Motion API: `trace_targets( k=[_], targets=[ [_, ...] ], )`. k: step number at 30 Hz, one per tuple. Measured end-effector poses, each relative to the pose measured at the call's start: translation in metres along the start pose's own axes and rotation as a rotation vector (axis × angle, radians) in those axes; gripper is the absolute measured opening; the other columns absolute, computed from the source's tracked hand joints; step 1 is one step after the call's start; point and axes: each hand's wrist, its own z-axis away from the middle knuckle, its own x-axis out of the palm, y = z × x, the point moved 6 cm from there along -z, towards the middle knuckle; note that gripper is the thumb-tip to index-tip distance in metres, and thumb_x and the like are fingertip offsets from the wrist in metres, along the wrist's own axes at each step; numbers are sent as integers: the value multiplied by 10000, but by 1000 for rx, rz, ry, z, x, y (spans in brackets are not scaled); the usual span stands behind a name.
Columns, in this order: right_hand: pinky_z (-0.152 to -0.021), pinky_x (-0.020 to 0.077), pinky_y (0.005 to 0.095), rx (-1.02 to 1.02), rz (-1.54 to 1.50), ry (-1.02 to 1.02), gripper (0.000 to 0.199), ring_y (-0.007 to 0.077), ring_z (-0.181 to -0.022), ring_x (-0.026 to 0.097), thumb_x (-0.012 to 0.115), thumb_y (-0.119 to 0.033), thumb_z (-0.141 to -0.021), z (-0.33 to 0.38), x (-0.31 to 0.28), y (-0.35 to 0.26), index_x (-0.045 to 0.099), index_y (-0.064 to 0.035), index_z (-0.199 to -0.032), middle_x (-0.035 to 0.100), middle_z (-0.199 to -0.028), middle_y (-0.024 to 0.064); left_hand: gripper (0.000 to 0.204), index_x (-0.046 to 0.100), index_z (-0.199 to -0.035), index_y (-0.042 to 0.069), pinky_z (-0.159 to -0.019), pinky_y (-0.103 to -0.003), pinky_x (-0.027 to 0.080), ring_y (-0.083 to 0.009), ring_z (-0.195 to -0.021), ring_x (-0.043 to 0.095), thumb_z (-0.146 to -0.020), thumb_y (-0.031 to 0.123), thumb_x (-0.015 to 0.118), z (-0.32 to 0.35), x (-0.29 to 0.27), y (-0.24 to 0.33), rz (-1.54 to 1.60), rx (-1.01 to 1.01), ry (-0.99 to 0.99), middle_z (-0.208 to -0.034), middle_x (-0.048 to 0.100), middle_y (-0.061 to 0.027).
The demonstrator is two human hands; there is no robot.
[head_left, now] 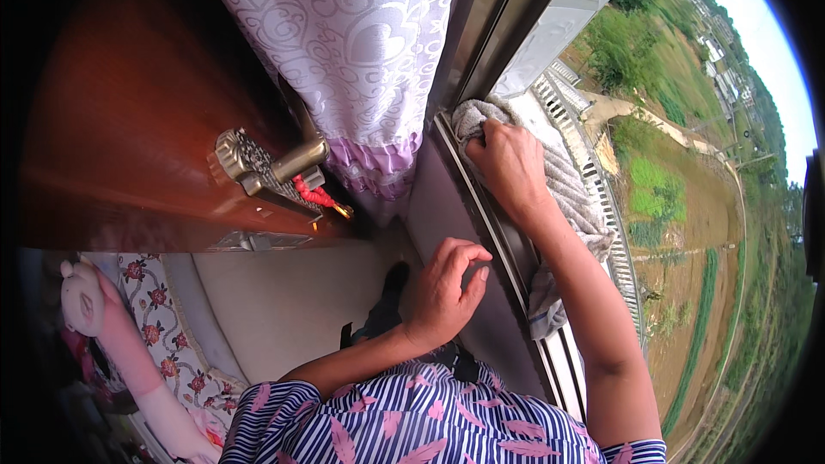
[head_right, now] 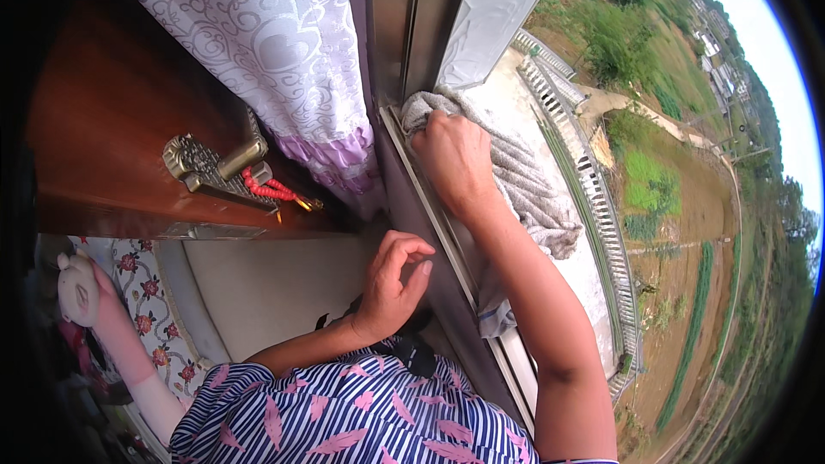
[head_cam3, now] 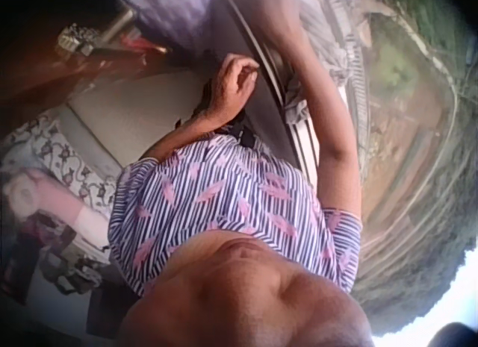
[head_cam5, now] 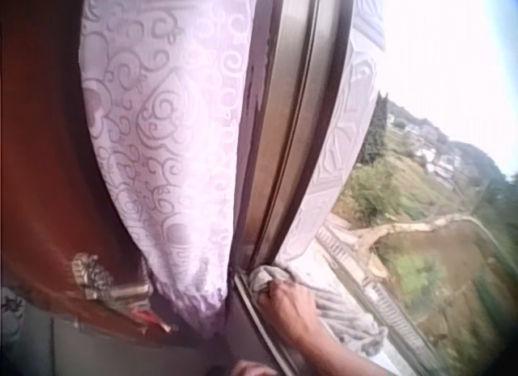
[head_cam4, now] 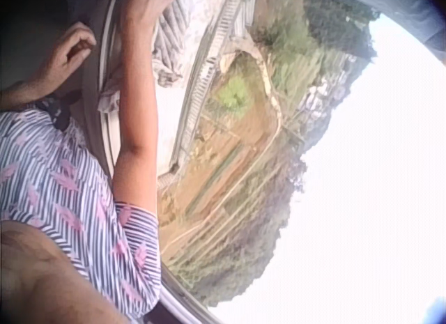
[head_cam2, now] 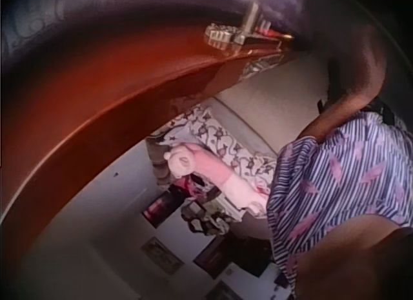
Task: The person wipes the metal window frame and sill with a gray cloth, repeatedly folding and repositioning the cloth to clean different sections. They then use a blue toothbrush to scrub the narrow crevices of the frame before wiping again with the cloth.
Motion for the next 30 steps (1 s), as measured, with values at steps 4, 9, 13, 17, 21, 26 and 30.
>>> trace_targets(
  k=[4, 9, 13, 17, 21, 26, 30],
  targets=[
    [-679, 518, 483, -54, -8, 82, 212, 391, -694, 657, 586, -175, -804, -13, 6, -7, 625, 25, -748, 647, -709, 242, 294, 528, -1124, 40, -761, -365, 481, -275, -868, 576, -856, 80, 642, 5, 11, 6, -10, 1, -11, -980, 546, -125],
    [-609, 487, 425, 142, -348, 249, 211, 263, -569, 610, 645, -202, -836, -12, 7, 28, 640, 5, -799, 643, -678, 176, 307, 518, -1161, 12, -782, -294, 465, -177, -879, 553, -871, 46, 611, 0, 3, 4, 25, -34, 46, -1015, 534, -98],
    [-547, 522, 269, 585, -1586, 163, 210, 135, -550, 605, 575, -188, -952, 13, 23, 91, 675, -3, -940, 683, -722, 72, 284, 519, -1170, 16, -808, -279, 463, -152, -914, 554, -892, -7, 570, -17, -14, 17, -27, 86, 91, -1033, 552, -81],
    [-692, 609, 343, 707, -2257, 74, 278, 218, -748, 694, 474, -191, -993, 84, 15, 113, 643, 22, -1049, 693, -945, 159, 434, 497, -1252, 46, -838, -308, 465, -178, -1010, 581, -842, -57, 595, -51, -26, 20, -156, 201, 77, -1147, 594, -92],
    [-768, 588, 380, 665, -2339, 63, 324, 250, -895, 678, 445, -172, -989, 148, -40, 109, 573, 64, -1172, 674, -1056, 182, 692, 443, -1376, 112, -1053, -391, 374, -292, -1241, 471, -742, 17, 706, -88, 8, 68, -496, 558, -147, -1325, 517, -98],
    [-868, 563, 403, 207, -2373, -107, 366, 259, -975, 669, 487, -246, -989, 194, -112, 105, 560, 31, -1216, 660, -1121, 186, 541, 608, -1191, 125, -960, -375, 447, -260, -1094, 568, -671, -3, 683, -115, 65, 61, -740, 670, -526, -1099, 636, -49],
    [-811, 559, 302, 392, -1864, 83, 354, 169, -877, 686, 617, -152, -907, 241, -128, 115, 586, 65, -1185, 691, -1023, 125, 307, 714, -979, 134, -781, -342, 520, -242, -897, 640, -723, -14, 631, -123, 85, 71, -791, 727, -396, -824, 652, -35]
  ],
)
